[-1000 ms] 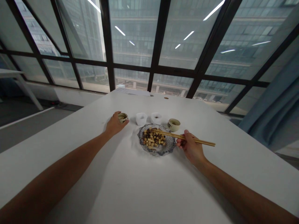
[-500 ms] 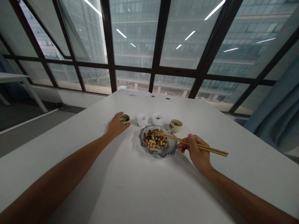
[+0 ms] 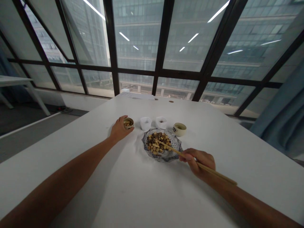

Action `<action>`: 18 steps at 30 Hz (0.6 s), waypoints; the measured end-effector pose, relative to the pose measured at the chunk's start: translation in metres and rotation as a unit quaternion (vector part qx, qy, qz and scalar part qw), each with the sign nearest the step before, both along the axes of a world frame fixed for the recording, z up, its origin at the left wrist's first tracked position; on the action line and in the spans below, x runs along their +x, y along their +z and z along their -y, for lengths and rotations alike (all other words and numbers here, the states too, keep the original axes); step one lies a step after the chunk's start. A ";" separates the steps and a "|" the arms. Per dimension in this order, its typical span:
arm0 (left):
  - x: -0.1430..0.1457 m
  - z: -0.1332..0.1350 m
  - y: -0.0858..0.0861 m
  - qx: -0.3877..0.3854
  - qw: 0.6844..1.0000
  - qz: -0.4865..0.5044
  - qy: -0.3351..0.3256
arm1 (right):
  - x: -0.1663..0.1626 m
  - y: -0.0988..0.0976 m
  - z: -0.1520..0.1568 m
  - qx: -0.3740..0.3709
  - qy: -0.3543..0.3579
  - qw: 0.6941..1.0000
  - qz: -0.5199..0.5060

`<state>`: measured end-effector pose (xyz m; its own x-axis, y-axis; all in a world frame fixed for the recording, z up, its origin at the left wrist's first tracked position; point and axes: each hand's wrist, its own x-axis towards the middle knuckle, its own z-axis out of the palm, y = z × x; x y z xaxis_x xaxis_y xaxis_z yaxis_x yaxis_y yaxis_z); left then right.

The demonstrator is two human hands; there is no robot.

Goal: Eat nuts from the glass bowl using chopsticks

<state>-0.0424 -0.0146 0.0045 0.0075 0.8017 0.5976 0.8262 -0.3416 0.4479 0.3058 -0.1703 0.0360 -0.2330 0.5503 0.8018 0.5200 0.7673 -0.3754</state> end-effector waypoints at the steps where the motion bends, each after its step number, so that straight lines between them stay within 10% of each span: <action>1: 0.000 0.000 0.000 -0.001 1.000 -0.001 0.001 | -0.001 0.000 -0.001 -0.008 -0.005 1.000 -0.013; 9: 0.002 0.000 0.001 -0.005 1.000 0.001 0.001 | -0.014 0.007 -0.012 -0.208 -0.022 0.922 -0.326; 18: 0.004 -0.023 0.025 -0.078 0.996 -0.027 0.045 | 0.005 0.018 -0.034 -0.180 -0.042 0.912 -0.367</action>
